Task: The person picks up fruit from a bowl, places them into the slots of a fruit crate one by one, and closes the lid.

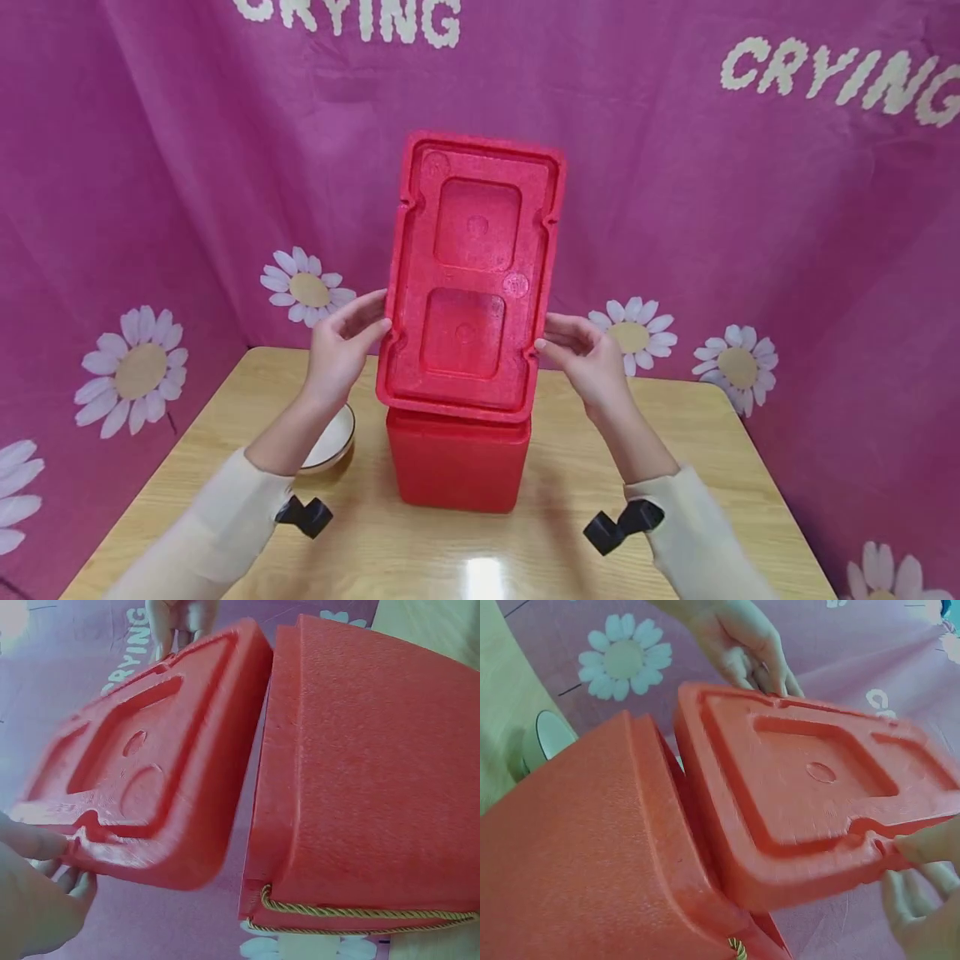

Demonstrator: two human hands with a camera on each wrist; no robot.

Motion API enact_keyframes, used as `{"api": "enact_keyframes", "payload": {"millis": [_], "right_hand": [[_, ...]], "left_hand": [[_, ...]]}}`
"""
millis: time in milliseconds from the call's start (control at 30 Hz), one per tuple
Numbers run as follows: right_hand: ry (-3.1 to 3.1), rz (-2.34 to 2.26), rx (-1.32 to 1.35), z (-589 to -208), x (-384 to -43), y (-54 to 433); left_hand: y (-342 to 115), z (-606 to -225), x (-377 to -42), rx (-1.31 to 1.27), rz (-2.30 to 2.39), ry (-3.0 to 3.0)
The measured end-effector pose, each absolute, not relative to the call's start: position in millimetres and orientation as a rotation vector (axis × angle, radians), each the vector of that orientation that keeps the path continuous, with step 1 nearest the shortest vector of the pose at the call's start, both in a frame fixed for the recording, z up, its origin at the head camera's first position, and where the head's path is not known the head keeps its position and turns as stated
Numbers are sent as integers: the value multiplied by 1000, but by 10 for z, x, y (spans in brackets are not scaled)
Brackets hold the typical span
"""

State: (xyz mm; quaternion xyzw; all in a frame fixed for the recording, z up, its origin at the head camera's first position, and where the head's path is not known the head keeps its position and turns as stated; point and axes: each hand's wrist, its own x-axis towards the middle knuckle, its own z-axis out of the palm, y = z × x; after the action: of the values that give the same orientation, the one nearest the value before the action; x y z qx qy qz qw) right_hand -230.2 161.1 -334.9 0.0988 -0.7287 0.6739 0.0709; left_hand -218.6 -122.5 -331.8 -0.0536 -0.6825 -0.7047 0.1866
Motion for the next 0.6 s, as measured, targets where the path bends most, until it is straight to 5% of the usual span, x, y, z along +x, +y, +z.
{"api": "enact_keyframes", "payload": {"millis": [600], "right_hand": [[-1840,2141,354,-3352,-2376,1623]], "left_hand": [[-1287,-3219,-2267,-299,-2169,-1958]]}}
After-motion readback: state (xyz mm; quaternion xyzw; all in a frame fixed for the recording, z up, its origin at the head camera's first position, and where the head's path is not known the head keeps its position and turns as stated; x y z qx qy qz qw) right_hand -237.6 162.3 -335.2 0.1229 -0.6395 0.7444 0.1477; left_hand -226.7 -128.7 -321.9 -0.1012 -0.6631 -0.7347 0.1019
